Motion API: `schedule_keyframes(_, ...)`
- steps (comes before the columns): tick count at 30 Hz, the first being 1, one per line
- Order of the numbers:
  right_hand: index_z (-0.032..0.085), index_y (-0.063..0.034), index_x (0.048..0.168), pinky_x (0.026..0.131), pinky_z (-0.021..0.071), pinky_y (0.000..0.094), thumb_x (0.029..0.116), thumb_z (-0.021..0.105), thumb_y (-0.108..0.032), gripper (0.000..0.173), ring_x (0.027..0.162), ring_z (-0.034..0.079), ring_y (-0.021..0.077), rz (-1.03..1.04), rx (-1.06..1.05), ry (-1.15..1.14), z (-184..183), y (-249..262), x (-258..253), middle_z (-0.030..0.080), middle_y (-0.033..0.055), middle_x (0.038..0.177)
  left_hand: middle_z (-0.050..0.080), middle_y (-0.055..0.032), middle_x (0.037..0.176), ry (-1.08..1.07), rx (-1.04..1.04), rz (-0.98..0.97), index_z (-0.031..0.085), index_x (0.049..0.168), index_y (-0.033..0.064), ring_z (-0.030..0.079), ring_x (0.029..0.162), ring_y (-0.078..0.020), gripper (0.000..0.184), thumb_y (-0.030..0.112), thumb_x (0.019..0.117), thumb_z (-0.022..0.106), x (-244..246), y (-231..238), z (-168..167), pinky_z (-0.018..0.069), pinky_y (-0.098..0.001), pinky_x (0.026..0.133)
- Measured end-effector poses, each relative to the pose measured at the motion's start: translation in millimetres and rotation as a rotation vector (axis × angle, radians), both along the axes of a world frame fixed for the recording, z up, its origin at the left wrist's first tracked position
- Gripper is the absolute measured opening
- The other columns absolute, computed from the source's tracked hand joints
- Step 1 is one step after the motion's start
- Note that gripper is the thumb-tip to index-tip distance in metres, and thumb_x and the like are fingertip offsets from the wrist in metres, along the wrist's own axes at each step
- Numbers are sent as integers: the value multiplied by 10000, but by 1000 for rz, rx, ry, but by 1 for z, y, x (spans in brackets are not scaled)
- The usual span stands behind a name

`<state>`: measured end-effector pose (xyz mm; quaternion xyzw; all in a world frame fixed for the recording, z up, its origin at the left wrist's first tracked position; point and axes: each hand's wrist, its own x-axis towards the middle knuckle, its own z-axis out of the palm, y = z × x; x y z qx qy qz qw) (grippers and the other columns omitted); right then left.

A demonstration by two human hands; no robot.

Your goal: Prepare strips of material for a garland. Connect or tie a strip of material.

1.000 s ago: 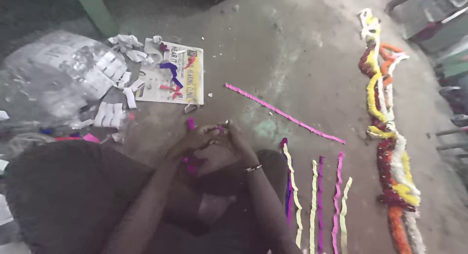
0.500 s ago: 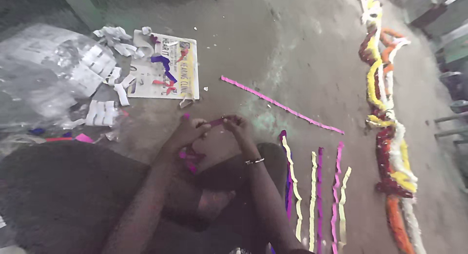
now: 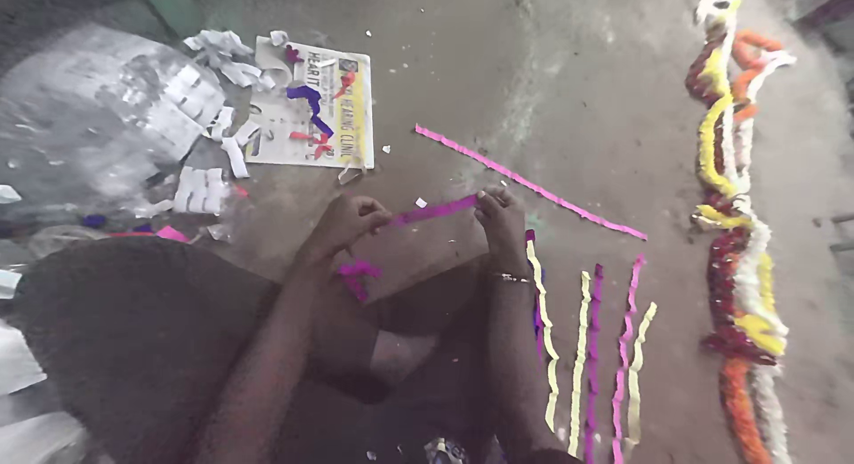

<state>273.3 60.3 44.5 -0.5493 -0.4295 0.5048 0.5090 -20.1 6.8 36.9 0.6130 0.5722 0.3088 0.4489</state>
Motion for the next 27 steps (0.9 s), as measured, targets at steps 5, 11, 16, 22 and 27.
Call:
schedule_keyframes(5,600,-30,1190,761,609,311,983,581,15,213,795,673,106,298,3,35,-3,-2,3,669,17,931,701,-240,982,314,141,206,704,1095,-11,680,912,-422,295,253,1061,577,-16,-1,1,519,-657,843)
schedule_keyframes(11,647,41,1159,766,609,296,938,651,15,222,798,681,96,418,248,-157,-18,-2,-20,708,64,956,667,-284,1197,520,178,230,690,1196,-14,629,1129,-501,283,203,1026,622,-17,7,-1,460,-712,956)
schedule_keyframes(16,632,12,1164,686,602,277,936,648,23,229,736,671,101,477,264,-180,-14,-21,-39,716,74,981,655,-193,1318,102,274,-51,619,1359,18,665,1144,-336,442,285,1009,657,16,8,-20,508,-564,1001)
schedule_keyframes(22,602,-16,1149,660,557,211,948,630,43,212,698,620,58,566,196,-161,-5,-39,-53,670,42,880,733,-42,883,-142,111,-31,720,1094,36,690,766,-94,217,225,1013,654,42,-4,-14,584,-312,772)
schedule_keyframes(27,619,-4,1076,711,603,279,930,653,2,150,743,676,76,565,209,-98,-19,-15,-56,702,15,882,709,-42,814,-78,119,-73,743,1032,32,634,671,-109,238,235,1034,618,31,3,-15,555,-323,683)
